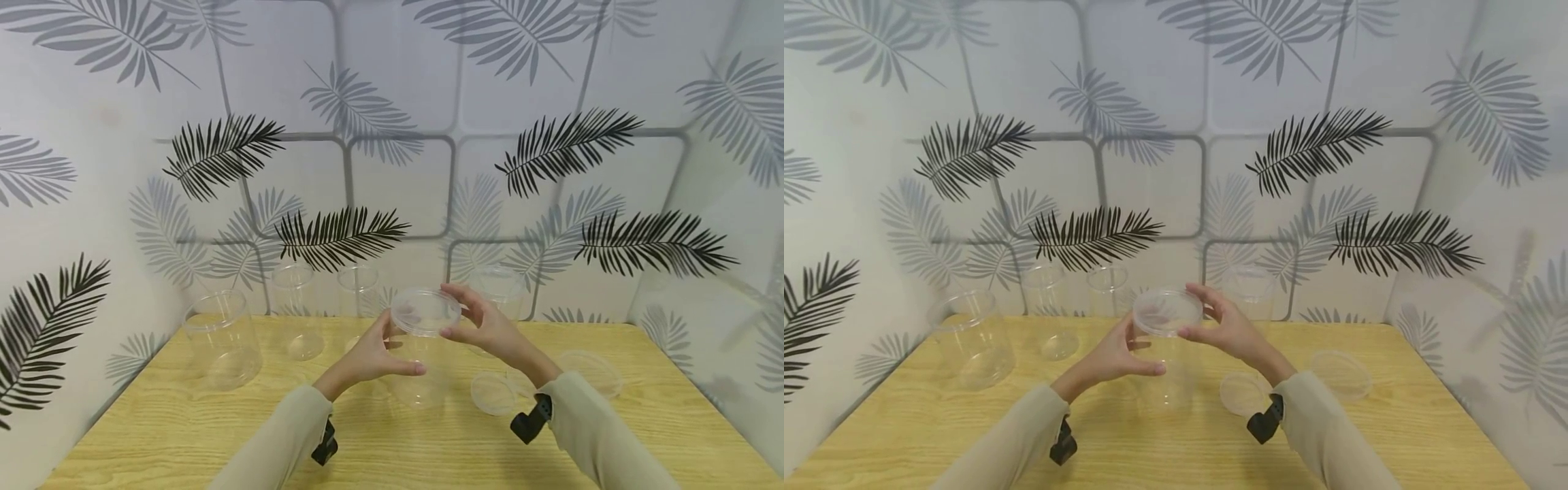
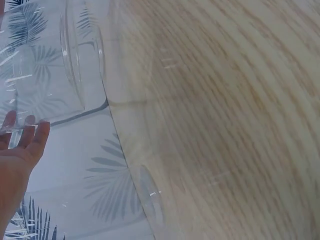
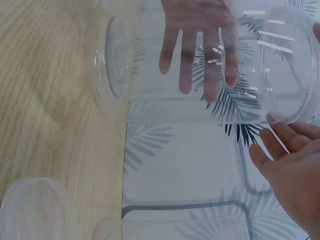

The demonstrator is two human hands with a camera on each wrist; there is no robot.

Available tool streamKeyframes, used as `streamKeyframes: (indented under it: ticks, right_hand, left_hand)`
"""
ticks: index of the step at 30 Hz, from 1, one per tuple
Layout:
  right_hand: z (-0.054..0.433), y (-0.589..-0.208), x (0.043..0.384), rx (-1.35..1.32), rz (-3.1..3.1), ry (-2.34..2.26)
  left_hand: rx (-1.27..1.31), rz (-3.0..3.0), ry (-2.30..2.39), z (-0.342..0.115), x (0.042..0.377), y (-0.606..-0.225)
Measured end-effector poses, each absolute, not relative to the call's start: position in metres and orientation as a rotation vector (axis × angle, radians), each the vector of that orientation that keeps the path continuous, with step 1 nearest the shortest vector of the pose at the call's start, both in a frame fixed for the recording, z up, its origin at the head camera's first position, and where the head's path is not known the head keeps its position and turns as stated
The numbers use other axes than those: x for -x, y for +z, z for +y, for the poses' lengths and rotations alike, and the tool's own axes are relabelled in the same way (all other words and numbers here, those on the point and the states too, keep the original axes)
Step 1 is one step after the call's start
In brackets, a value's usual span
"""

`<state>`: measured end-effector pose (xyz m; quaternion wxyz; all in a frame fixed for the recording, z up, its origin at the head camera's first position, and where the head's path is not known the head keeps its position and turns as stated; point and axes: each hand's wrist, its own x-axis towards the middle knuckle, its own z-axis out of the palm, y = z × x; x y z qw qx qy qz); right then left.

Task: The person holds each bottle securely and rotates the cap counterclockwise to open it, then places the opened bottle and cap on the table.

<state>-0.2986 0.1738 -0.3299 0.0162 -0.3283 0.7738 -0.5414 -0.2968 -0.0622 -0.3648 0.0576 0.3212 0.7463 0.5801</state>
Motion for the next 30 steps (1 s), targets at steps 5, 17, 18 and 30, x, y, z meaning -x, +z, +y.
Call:
streamKeyframes:
  ticks: [5, 17, 18, 30]
  right_hand:
    - [0.169, -0.331, 0.293, 0.965, 2.487, -1.698]
    - [0.160, -0.330, 0.288, 0.863, 2.603, -1.735]
    - [0.160, -0.330, 0.288, 0.871, 2.597, -1.733]
    - [0.177, -0.322, 0.306, 1.134, 2.129, -1.711]
  left_hand:
    - [-0.958, 2.321, 1.751, -0.063, 0.289, -0.356]
    - [-0.988, 2.283, 1.802, -0.063, 0.291, -0.359]
    - [-0.991, 2.279, 1.800, -0.064, 0.291, -0.359]
    - [-1.010, 2.236, 1.740, -0.069, 0.301, -0.363]
